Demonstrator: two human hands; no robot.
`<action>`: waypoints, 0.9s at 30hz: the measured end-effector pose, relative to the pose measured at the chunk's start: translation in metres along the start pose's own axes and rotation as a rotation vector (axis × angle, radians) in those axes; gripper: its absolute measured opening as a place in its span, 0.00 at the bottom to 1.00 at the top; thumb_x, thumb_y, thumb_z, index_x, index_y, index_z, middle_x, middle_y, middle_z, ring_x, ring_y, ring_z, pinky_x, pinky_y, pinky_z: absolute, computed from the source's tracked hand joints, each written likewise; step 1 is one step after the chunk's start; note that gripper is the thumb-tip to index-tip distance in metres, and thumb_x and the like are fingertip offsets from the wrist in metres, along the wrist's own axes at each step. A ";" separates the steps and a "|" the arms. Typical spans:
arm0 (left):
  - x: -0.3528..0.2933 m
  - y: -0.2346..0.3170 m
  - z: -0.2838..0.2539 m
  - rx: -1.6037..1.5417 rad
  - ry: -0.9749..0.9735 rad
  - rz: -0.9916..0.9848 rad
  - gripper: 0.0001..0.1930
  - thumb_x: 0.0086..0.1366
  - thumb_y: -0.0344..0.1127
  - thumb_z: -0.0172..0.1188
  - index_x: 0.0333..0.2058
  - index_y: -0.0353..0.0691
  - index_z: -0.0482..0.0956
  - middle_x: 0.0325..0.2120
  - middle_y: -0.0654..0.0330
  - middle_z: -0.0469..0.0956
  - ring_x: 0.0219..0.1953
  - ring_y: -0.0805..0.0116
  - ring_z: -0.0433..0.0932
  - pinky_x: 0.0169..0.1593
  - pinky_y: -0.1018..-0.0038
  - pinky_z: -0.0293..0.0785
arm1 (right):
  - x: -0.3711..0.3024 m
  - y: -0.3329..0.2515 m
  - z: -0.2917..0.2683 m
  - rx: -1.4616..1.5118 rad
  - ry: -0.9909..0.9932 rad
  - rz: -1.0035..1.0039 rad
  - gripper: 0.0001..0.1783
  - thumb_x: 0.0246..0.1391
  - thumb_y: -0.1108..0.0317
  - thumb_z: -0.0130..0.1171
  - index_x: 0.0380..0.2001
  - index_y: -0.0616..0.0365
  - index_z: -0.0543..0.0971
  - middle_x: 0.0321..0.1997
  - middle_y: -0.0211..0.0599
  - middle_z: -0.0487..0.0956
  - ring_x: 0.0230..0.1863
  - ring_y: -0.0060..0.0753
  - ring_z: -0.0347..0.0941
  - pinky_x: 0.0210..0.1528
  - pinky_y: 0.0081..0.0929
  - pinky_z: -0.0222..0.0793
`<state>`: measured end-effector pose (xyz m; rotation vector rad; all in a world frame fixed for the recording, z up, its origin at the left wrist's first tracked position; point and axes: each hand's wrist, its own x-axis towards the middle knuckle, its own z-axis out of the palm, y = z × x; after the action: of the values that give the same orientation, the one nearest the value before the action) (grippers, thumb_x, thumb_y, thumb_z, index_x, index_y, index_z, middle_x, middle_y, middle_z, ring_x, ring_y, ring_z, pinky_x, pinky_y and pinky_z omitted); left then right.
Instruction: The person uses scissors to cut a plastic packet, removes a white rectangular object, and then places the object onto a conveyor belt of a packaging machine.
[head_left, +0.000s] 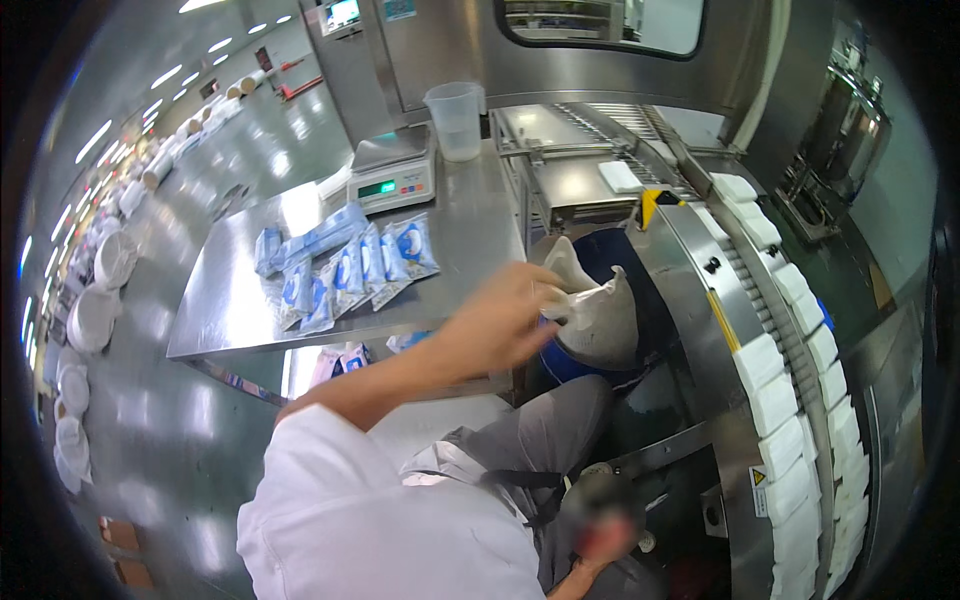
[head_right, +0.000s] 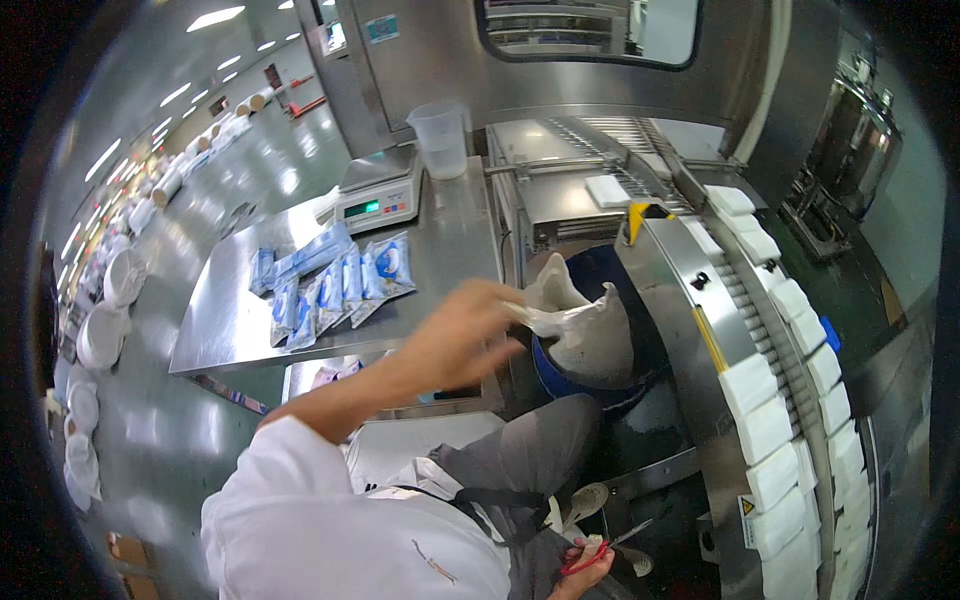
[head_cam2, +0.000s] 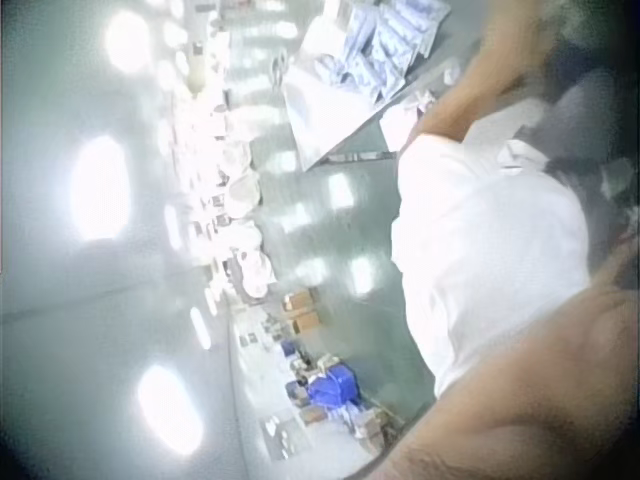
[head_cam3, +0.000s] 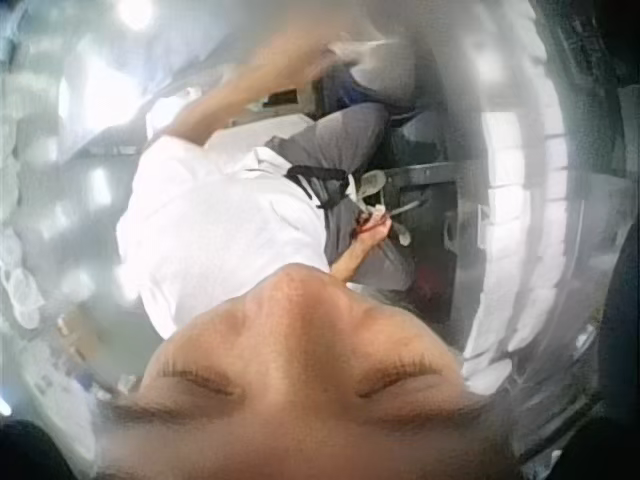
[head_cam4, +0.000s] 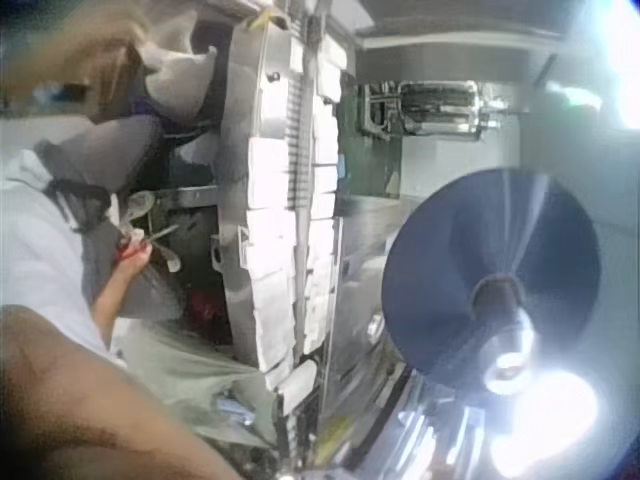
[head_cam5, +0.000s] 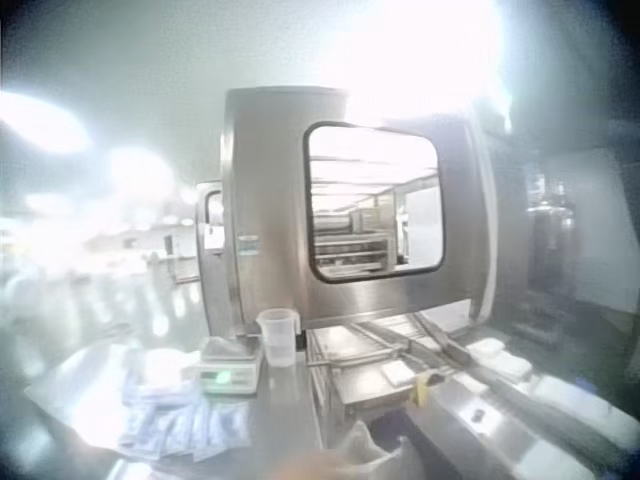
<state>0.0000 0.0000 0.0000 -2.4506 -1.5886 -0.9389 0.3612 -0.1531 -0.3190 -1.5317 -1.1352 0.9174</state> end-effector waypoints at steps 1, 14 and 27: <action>-0.014 -0.016 -0.004 0.110 0.091 -0.105 0.21 0.56 0.31 0.71 0.49 0.39 0.77 0.51 0.49 0.76 0.55 0.47 0.73 0.59 0.56 0.71 | 0.008 0.026 -0.015 -0.318 0.007 -0.347 0.13 0.61 0.64 0.63 0.44 0.61 0.82 0.44 0.42 0.84 0.43 0.46 0.79 0.48 0.40 0.75; -0.105 -0.143 -0.040 0.677 0.072 -0.327 0.16 0.59 0.38 0.67 0.43 0.36 0.83 0.51 0.57 0.79 0.62 0.48 0.69 0.66 0.49 0.62 | 0.017 0.095 -0.038 0.217 0.101 0.347 0.10 0.69 0.67 0.53 0.48 0.60 0.69 0.31 0.39 0.82 0.17 0.22 0.69 0.16 0.23 0.66; -0.058 -0.197 -0.017 0.596 0.146 -0.165 0.07 0.57 0.31 0.59 0.33 0.34 0.77 0.37 0.45 0.76 0.42 0.41 0.75 0.47 0.53 0.73 | 0.007 0.040 -0.016 0.463 0.194 0.563 0.17 0.61 0.80 0.58 0.52 0.61 0.70 0.37 0.44 0.81 0.25 0.32 0.77 0.23 0.26 0.74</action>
<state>-0.1906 0.0382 -0.0672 -1.8318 -1.7235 -0.5344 0.3871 -0.1541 -0.3544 -1.5219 -0.3077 1.2653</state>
